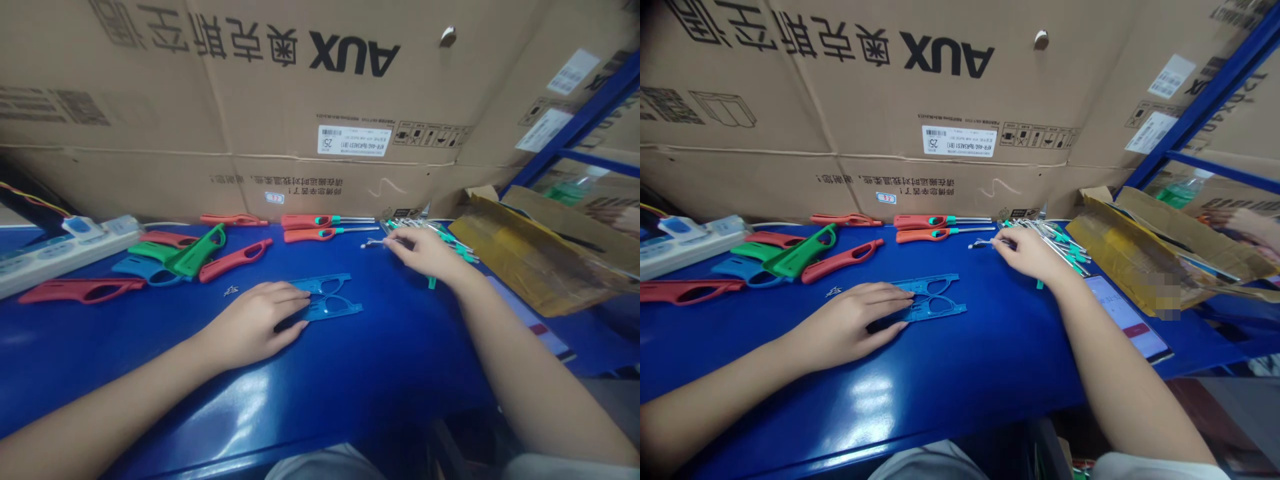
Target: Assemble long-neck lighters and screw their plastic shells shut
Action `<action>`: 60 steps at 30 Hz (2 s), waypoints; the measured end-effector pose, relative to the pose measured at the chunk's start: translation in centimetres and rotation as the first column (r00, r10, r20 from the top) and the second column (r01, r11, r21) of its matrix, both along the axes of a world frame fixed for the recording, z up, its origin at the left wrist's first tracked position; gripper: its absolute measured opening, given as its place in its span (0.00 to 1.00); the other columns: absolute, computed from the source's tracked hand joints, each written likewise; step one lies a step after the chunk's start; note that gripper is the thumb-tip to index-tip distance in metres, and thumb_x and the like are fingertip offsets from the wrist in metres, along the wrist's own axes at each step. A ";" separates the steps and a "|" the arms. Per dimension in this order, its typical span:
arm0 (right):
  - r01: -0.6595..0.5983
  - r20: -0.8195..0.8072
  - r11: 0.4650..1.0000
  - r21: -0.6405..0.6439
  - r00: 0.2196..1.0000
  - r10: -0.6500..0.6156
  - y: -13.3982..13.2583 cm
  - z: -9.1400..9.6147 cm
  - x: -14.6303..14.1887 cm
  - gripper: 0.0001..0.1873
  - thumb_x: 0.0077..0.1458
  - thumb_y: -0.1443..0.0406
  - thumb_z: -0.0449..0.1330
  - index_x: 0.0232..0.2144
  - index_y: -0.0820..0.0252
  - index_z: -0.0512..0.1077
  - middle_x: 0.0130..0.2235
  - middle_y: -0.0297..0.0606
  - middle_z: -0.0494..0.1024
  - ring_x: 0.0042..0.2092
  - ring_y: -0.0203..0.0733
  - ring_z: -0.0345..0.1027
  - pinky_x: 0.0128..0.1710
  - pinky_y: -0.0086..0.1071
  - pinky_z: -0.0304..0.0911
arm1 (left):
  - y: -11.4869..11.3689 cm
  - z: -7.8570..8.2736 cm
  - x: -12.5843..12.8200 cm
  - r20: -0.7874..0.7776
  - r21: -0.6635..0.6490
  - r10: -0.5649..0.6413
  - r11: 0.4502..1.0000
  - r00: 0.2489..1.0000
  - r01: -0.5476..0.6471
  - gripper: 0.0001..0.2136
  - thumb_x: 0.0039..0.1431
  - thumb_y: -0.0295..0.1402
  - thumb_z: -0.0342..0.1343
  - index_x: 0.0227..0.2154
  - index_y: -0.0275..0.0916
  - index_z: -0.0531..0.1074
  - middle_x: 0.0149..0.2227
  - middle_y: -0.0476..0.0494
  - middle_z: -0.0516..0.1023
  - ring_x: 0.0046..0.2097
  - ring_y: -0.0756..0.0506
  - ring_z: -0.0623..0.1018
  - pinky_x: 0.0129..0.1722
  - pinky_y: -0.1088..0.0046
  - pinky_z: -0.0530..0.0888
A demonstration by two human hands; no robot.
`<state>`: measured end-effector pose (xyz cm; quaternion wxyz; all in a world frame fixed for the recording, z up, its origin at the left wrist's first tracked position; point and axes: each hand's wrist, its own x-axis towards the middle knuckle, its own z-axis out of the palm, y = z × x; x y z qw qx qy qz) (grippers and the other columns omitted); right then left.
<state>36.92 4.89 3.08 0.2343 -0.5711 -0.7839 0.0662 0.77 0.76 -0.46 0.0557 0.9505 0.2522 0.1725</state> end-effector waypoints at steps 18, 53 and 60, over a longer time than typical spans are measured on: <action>-0.433 0.122 0.822 0.370 0.900 0.419 -6.3 -2.6 -9.4 0.09 0.70 0.66 0.54 0.41 0.61 0.75 0.35 0.38 0.79 0.35 0.37 0.72 0.35 0.30 0.63 | -3.5 1.4 1.2 0.366 -0.190 0.223 0.968 0.903 -0.162 0.11 0.64 0.32 0.63 0.48 0.40 0.78 0.44 0.46 0.84 0.44 0.47 0.83 0.48 0.73 0.78; -0.593 -0.223 0.784 -0.185 0.802 0.554 -6.3 -1.6 -8.6 0.03 0.64 0.68 0.61 0.37 0.56 0.69 0.37 0.33 0.73 0.34 0.34 0.64 0.34 0.28 0.60 | -2.5 1.2 1.3 0.336 -0.647 0.365 0.759 0.868 -0.069 0.11 0.69 0.38 0.55 0.40 0.40 0.82 0.39 0.45 0.84 0.39 0.46 0.81 0.37 0.73 0.76; -0.550 -0.258 0.759 -0.349 0.835 0.486 -5.9 -0.8 -7.6 0.09 0.59 0.66 0.64 0.43 0.56 0.72 0.40 0.34 0.75 0.36 0.34 0.68 0.36 0.28 0.67 | -2.1 1.0 1.3 0.358 -0.717 0.436 0.695 0.826 -0.056 0.10 0.66 0.38 0.58 0.38 0.39 0.82 0.37 0.45 0.85 0.38 0.46 0.82 0.41 0.72 0.79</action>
